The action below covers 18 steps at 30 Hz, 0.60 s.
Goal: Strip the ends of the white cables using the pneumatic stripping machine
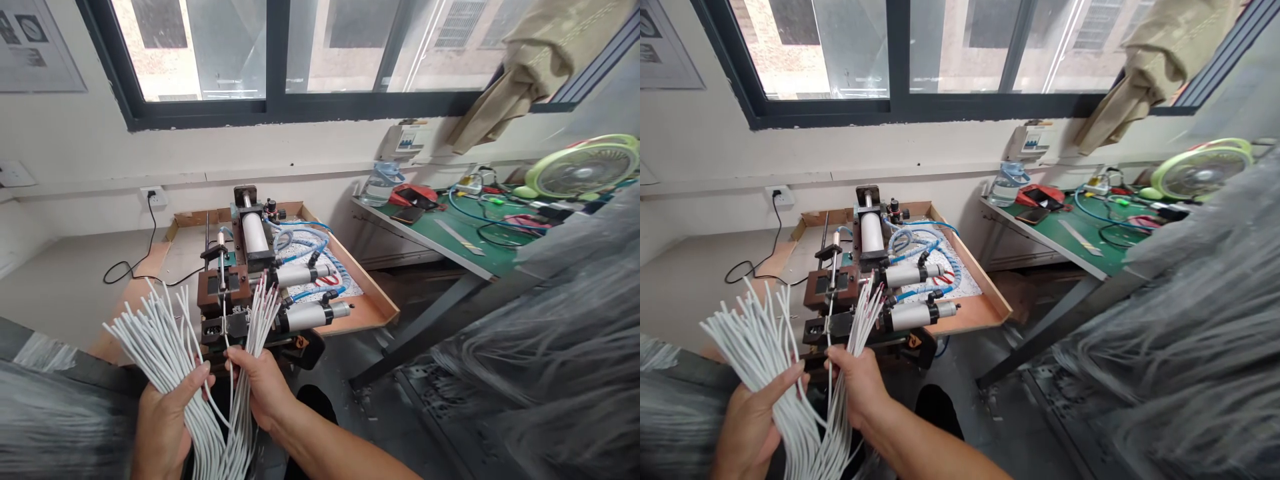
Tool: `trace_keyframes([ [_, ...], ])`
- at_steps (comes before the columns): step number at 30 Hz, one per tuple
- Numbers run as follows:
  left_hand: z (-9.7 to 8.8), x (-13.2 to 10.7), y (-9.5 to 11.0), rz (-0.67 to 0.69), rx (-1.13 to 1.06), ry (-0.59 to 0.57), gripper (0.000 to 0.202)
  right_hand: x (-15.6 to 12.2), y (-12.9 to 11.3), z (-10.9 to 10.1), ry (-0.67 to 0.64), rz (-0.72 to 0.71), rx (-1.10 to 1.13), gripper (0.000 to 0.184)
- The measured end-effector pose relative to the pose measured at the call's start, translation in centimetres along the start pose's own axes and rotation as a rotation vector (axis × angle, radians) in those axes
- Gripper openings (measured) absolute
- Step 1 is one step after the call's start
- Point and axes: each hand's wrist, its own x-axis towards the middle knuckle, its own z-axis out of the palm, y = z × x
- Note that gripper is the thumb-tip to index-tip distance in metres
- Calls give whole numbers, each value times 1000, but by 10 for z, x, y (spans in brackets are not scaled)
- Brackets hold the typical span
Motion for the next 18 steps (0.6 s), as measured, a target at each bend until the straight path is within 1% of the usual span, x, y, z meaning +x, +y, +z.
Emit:
trace_keyframes([
  [4,1,-1,-3,-7,38,-29,27,-6,-7,2,-144,71,6,19],
  [6,2,-3,-4,-41,53,-75,31,-7,-8,2,-224,97,-8,23],
  [8,3,-5,-5,-76,78,-125,32,-8,-5,-1,-270,91,-21,23],
  [9,3,-7,-5,-87,92,-146,31,-8,-3,-3,-270,74,-16,23],
  [11,2,-9,-6,-102,104,-177,26,-8,2,-6,-246,33,5,22],
  [13,-1,-9,-8,-116,92,-174,21,-8,5,-8,-192,6,16,22],
  [16,-8,-7,-11,-114,68,-80,21,-6,5,-8,-68,-8,-42,21],
  [18,-11,-5,-12,-87,62,-52,22,-4,4,-7,-8,-3,-75,19],
])
